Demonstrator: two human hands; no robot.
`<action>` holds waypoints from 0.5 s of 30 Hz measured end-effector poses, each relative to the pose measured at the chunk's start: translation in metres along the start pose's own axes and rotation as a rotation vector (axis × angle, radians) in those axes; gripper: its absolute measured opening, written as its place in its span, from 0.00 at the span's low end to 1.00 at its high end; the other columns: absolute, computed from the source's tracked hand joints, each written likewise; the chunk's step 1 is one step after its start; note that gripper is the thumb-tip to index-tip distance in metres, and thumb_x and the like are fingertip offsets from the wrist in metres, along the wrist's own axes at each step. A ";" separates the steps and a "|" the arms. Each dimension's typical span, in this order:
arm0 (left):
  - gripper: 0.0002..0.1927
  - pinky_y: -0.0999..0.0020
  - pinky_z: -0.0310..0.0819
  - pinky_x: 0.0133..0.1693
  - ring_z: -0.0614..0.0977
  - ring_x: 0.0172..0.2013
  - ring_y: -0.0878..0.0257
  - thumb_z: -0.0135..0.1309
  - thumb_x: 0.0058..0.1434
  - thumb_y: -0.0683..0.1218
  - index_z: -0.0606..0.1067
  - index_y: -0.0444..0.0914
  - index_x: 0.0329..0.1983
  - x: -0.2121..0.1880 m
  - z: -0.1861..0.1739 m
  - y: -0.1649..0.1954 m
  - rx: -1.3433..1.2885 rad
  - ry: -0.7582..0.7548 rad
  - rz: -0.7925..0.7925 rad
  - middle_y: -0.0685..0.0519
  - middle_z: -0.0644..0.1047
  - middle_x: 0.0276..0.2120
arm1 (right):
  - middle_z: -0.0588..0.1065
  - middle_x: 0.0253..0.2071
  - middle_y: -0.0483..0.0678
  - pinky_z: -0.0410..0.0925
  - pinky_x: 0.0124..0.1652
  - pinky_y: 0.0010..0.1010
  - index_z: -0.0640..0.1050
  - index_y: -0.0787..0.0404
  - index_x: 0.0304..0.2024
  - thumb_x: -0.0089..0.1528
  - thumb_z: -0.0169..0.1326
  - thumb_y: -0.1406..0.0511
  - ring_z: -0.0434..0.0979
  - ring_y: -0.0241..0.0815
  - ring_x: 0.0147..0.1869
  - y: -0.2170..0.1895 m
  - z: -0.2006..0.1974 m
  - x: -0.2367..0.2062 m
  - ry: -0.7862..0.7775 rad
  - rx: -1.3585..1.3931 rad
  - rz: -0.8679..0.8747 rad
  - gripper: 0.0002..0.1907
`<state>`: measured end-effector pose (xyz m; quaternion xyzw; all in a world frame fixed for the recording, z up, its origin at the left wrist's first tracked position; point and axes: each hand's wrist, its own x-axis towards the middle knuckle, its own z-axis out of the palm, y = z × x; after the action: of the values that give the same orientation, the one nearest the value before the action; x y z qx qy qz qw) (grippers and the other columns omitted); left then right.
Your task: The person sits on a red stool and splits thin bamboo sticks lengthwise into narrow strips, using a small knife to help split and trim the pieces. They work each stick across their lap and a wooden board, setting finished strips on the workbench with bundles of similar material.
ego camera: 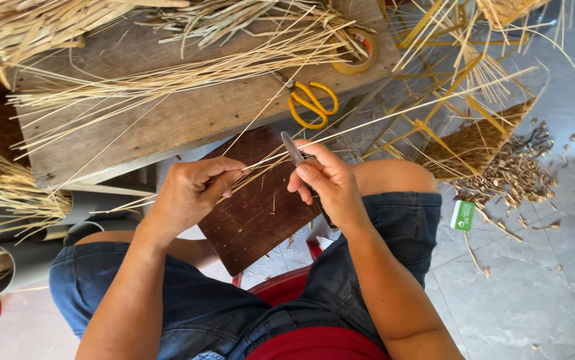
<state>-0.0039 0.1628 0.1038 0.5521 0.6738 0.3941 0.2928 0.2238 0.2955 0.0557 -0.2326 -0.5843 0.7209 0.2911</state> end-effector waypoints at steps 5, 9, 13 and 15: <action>0.10 0.75 0.79 0.31 0.85 0.27 0.69 0.57 0.62 0.38 0.82 0.38 0.46 -0.003 -0.004 -0.010 -0.070 -0.012 0.030 0.54 0.86 0.35 | 0.77 0.33 0.51 0.64 0.28 0.23 0.72 0.65 0.65 0.70 0.51 0.68 0.70 0.33 0.28 -0.003 -0.021 0.003 0.129 0.150 -0.035 0.20; 0.13 0.75 0.80 0.33 0.83 0.27 0.69 0.55 0.62 0.35 0.83 0.39 0.47 -0.007 -0.011 -0.019 -0.052 0.001 0.037 0.54 0.85 0.31 | 0.76 0.32 0.51 0.63 0.27 0.22 0.73 0.65 0.64 0.70 0.53 0.68 0.70 0.33 0.27 -0.013 -0.040 0.002 0.239 0.180 -0.051 0.20; 0.13 0.75 0.78 0.31 0.83 0.26 0.70 0.55 0.61 0.34 0.83 0.40 0.46 -0.010 -0.019 -0.024 -0.004 -0.003 -0.010 0.54 0.84 0.29 | 0.76 0.32 0.50 0.64 0.28 0.23 0.75 0.65 0.63 0.69 0.54 0.68 0.70 0.34 0.27 -0.020 -0.056 0.000 0.292 0.215 -0.087 0.20; 0.13 0.75 0.79 0.31 0.83 0.27 0.71 0.55 0.61 0.34 0.83 0.39 0.46 -0.012 -0.021 -0.025 -0.007 0.002 0.007 0.55 0.84 0.31 | 0.75 0.31 0.50 0.64 0.28 0.24 0.75 0.66 0.63 0.69 0.55 0.68 0.70 0.34 0.27 -0.022 -0.064 -0.001 0.330 0.215 -0.094 0.20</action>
<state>-0.0312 0.1453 0.0929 0.5531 0.6708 0.3979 0.2929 0.2711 0.3435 0.0635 -0.2877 -0.4587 0.7168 0.4394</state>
